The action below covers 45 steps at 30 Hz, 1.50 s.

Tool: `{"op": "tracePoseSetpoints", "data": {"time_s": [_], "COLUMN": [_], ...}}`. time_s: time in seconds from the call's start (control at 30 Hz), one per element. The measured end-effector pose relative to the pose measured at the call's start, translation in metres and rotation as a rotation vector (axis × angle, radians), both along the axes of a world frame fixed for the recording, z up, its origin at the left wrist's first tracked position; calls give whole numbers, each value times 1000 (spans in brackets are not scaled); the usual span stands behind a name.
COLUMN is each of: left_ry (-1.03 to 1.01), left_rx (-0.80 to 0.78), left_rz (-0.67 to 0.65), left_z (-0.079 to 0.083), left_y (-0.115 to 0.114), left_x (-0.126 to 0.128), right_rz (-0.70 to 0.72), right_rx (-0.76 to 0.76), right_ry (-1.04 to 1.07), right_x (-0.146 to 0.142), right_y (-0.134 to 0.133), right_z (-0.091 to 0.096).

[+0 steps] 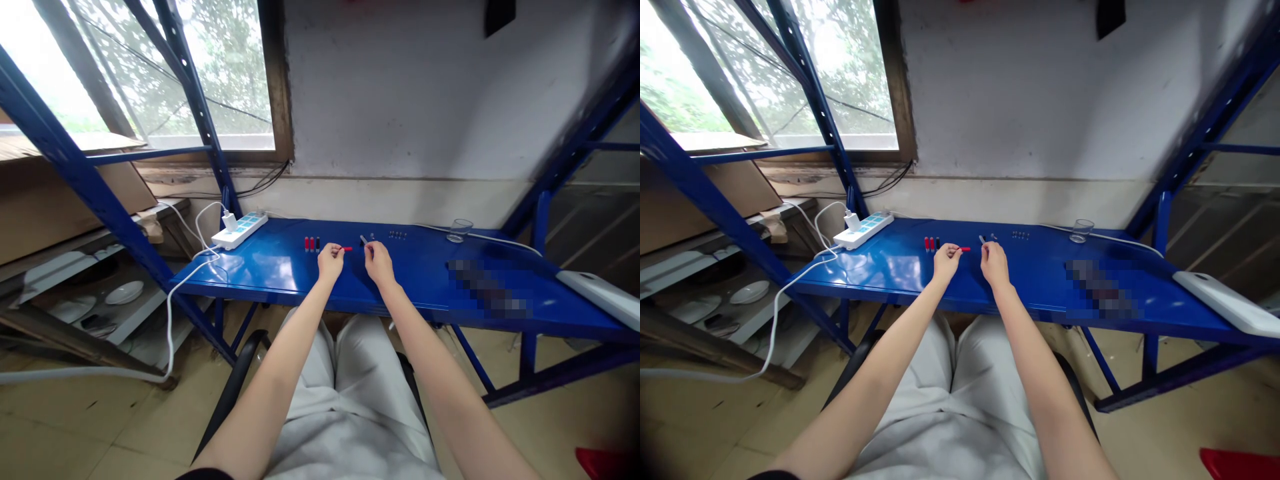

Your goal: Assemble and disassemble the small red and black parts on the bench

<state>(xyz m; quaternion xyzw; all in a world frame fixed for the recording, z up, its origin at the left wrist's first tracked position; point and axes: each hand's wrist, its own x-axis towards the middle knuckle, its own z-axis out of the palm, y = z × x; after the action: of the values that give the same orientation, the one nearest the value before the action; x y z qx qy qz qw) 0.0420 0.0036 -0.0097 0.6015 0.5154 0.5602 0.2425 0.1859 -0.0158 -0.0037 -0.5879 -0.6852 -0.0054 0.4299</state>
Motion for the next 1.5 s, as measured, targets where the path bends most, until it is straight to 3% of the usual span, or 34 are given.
{"op": "tracePoseSetpoints", "data": {"time_s": [0.2, 0.83, 1.17, 1.5], "left_ry": [-64, -274, -244, -186], "left_rx": [-33, -62, -114, -107], "left_rz": [-12, -91, -110, -346], "left_z": [0, -2, 0, 1], "left_y": [1, 5, 1, -3], "left_x": [-2, -2, -4, 1], "right_rz": [62, 109, 172, 205], "right_rx": [63, 38, 56, 37], "right_ry": [220, 294, 328, 305], "right_x": [1, 2, 3, 2], "right_y": [-2, 1, 1, 2], "right_z": [2, 0, -1, -3]}}
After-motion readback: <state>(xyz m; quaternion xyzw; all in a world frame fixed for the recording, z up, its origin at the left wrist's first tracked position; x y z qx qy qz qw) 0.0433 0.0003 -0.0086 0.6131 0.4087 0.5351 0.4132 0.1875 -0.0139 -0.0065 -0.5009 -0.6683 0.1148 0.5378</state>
